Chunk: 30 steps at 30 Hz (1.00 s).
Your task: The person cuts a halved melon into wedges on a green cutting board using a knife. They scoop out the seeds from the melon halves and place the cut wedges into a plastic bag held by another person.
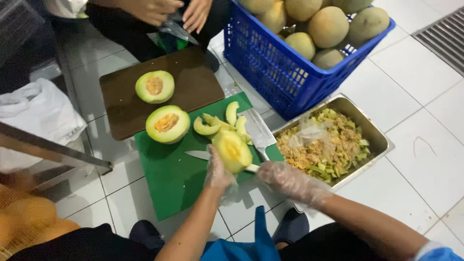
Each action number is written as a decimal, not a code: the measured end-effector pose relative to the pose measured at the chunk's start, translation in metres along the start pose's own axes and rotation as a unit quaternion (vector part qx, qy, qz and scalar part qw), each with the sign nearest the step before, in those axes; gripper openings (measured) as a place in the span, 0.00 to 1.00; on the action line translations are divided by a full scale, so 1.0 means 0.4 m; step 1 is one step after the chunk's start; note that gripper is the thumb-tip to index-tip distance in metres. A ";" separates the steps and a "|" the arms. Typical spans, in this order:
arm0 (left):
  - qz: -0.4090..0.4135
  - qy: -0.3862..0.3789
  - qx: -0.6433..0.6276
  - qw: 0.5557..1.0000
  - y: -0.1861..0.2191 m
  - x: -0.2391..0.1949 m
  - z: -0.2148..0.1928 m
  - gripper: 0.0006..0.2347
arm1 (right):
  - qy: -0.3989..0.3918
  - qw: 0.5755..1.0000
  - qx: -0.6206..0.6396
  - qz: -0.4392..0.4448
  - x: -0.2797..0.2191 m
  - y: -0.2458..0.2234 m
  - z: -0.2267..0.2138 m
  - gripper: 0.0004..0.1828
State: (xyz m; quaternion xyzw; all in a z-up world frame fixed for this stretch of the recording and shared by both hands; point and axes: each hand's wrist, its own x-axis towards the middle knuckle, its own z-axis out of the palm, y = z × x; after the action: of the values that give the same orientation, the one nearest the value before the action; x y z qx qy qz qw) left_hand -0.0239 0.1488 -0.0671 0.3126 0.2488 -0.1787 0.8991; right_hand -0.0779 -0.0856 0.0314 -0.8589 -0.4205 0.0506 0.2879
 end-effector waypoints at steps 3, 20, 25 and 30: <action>0.027 0.124 0.025 0.992 0.096 0.018 -0.092 0.37 | -0.205 0.934 -0.069 0.283 -0.039 0.085 0.001 0.06; 0.178 0.229 0.589 0.754 0.271 0.008 -0.353 0.19 | -0.219 0.857 -0.135 0.447 0.261 -0.015 0.406 0.39; 0.244 0.189 0.630 0.712 0.293 0.003 -0.355 0.21 | -0.015 0.890 0.020 0.456 0.176 -0.062 0.482 0.27; 0.260 0.191 0.663 0.675 0.256 0.007 -0.338 0.28 | 0.081 0.899 0.105 0.418 0.194 -0.153 0.499 0.34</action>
State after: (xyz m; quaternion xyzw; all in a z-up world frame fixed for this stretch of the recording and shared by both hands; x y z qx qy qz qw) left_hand -0.0182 0.3122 -0.1121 0.9062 0.1397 0.0076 0.3990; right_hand -0.1364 0.0923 -0.0890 -0.9215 0.0099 0.1404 0.3620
